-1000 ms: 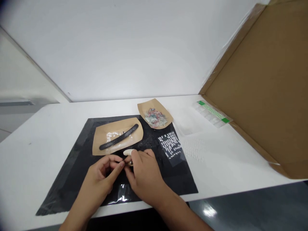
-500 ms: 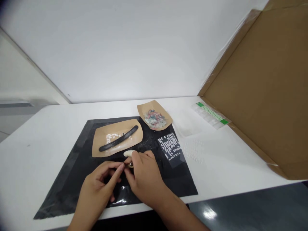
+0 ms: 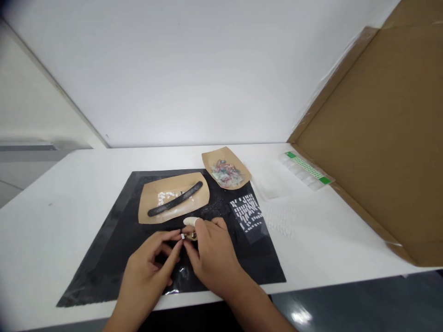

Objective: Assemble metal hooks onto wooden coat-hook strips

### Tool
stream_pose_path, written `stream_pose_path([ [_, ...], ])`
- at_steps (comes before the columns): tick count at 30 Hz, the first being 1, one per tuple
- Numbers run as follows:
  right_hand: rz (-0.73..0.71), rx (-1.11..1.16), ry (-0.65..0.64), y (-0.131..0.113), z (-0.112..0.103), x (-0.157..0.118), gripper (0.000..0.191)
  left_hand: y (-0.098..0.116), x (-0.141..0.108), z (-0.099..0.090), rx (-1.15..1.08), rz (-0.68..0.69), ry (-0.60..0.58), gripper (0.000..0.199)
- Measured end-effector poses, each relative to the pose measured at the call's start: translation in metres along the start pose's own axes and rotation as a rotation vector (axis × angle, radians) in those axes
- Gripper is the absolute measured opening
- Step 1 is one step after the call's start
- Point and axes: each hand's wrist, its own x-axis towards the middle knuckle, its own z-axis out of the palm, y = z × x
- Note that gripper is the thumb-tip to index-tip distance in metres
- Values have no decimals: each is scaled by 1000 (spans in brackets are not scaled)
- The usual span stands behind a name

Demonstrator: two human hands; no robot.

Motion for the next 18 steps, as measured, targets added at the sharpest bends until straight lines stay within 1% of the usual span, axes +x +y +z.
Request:
stream_pose_path([
  [4, 15, -17, 13, 2, 1, -3, 30, 4, 1, 0, 84, 133, 28, 25],
  [9, 11, -33, 26, 6, 0, -3, 28, 5, -1, 0, 140, 230, 36, 25],
  [12, 4, -85, 52, 4, -5, -2, 37, 3, -2, 0, 135, 238, 23, 31],
  [15, -65, -137, 86, 1, -13, -5, 49, -1, -1, 1, 107, 226, 8, 39],
  [17, -100, -176, 132, 1, -20, -12, 51, -5, -1, 3, 100, 215, 14, 40],
  [18, -95, -205, 175, 2, -25, -18, 49, -7, 0, 4, 94, 207, 20, 39],
])
